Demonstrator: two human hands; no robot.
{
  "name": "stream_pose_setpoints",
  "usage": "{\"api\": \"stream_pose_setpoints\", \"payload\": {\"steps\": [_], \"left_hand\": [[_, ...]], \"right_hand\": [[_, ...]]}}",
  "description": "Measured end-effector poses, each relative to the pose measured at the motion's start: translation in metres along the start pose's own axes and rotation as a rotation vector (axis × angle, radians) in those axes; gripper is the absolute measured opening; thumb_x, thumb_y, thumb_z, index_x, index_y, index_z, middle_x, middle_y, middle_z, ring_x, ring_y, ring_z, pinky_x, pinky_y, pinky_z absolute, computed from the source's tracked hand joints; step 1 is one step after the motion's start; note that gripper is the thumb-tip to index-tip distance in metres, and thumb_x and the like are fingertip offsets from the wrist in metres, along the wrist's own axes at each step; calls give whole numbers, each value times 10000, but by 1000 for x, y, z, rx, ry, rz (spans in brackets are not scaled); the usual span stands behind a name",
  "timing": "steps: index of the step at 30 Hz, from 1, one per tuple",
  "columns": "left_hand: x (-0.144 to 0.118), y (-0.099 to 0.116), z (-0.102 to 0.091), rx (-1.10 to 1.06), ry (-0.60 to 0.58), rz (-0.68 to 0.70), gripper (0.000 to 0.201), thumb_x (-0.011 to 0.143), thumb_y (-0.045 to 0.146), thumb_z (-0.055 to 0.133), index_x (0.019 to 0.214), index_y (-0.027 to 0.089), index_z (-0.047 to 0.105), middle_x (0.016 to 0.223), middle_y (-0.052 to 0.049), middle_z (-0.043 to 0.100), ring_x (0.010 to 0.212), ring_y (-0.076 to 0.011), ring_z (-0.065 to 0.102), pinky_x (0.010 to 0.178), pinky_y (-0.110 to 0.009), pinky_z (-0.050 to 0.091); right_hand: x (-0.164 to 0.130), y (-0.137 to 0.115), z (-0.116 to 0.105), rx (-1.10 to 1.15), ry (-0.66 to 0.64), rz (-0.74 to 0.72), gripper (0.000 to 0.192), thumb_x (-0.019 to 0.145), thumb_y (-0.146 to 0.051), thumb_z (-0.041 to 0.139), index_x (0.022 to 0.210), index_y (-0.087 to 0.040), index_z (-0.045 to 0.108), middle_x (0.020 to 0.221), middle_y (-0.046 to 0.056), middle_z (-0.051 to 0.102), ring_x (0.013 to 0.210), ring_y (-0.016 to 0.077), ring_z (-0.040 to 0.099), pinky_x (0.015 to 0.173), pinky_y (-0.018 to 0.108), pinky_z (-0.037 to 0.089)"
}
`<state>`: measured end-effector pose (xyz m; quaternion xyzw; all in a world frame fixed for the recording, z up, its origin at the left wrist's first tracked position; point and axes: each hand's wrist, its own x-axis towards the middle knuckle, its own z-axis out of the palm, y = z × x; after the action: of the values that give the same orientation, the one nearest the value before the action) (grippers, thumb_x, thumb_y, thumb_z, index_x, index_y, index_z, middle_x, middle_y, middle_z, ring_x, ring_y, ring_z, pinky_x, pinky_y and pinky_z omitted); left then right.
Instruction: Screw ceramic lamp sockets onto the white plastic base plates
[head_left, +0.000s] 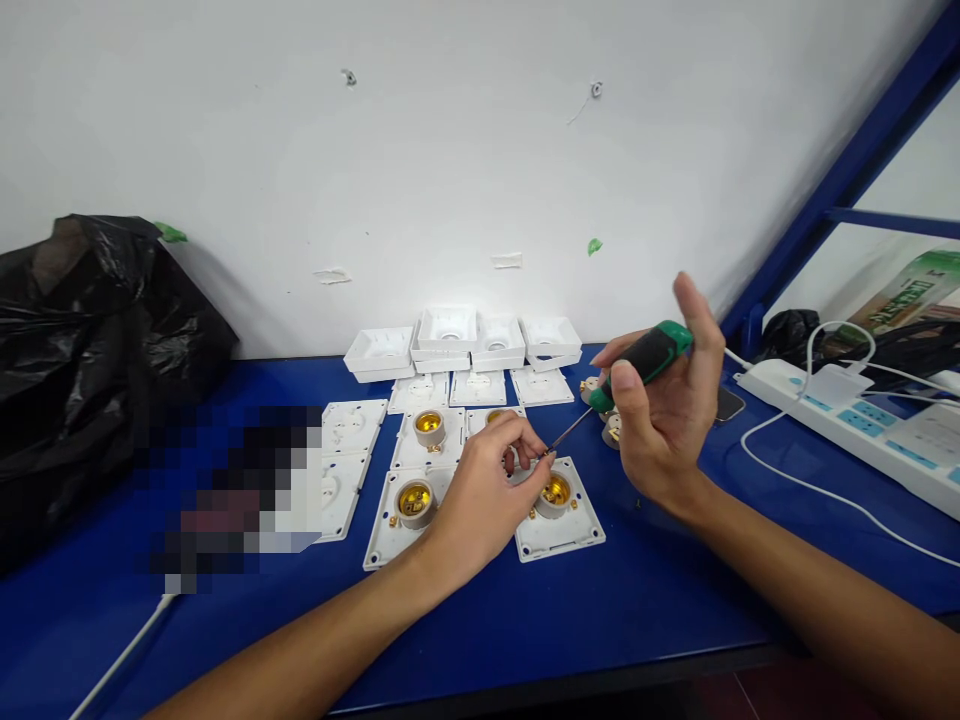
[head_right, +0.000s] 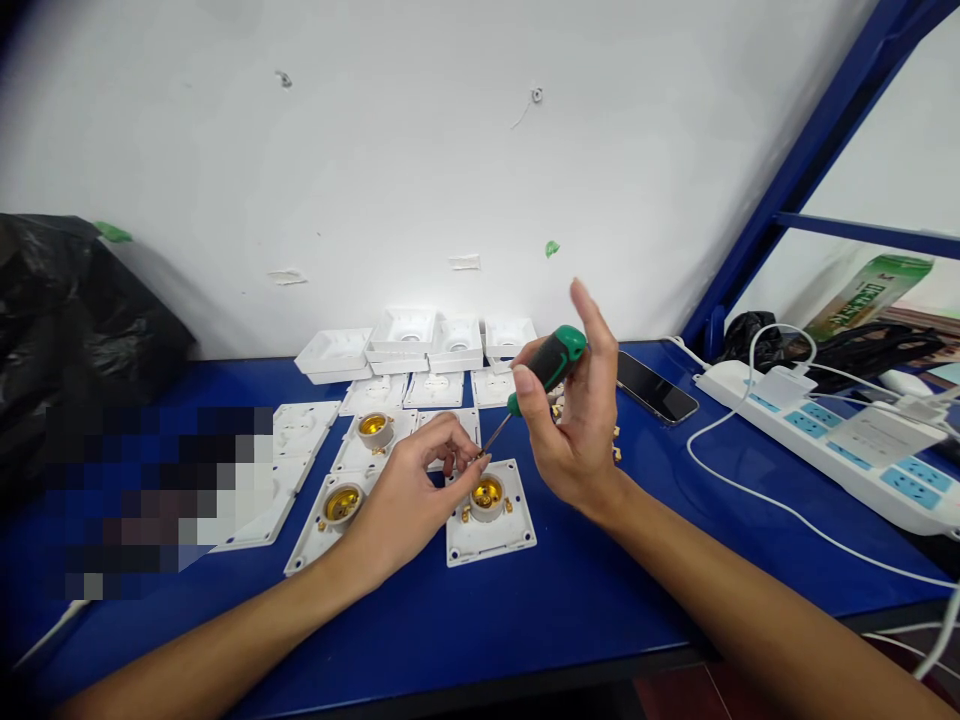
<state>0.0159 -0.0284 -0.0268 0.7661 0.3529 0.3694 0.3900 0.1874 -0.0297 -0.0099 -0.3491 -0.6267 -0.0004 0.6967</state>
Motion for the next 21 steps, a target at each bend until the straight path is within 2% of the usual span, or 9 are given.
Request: {"api": "stream_pose_setpoints", "payload": {"steps": [5,11,15,18,21], "left_hand": [[-1,0,-1,1,-15,-9,149,894,197,578,758,210,520,796,16,518,709,-134,498,650,-294,432],[-2,1,-1,-3,-38,-13,104,904,173,582,813,209,545,818,16,536,747,-139,517,668,-290,428],[-2,1,0,-1,-56,-15,103,904,180,614,831,210,549,832,16,547,785,-147,530,687,-289,419],[-2,2,-1,-2,-76,-31,93,915,239,652,893,216,565,864,13,559,822,-154,537,729,-296,424],[-3,1,-3,-3,-110,-61,207,893,347,716,975,229,566,936,7,575,871,-164,536,757,-299,422]], "right_hand": [[-2,5,-2,19,-34,-7,553,953,-344,560,1487,-304,418,829,15,615,660,177,579,602,355,550],[-1,6,-2,20,42,-47,470,930,-307,605,1384,-355,492,1039,45,569,645,145,582,519,332,551],[0,6,0,74,56,-84,447,929,-256,615,1355,-355,522,907,10,537,614,144,572,460,309,527],[2,6,0,68,81,-105,418,935,-261,615,1338,-343,544,888,7,540,609,140,573,452,296,502],[4,7,-1,60,90,-109,400,947,-266,606,1337,-328,544,835,-2,540,600,141,566,467,296,492]]}}
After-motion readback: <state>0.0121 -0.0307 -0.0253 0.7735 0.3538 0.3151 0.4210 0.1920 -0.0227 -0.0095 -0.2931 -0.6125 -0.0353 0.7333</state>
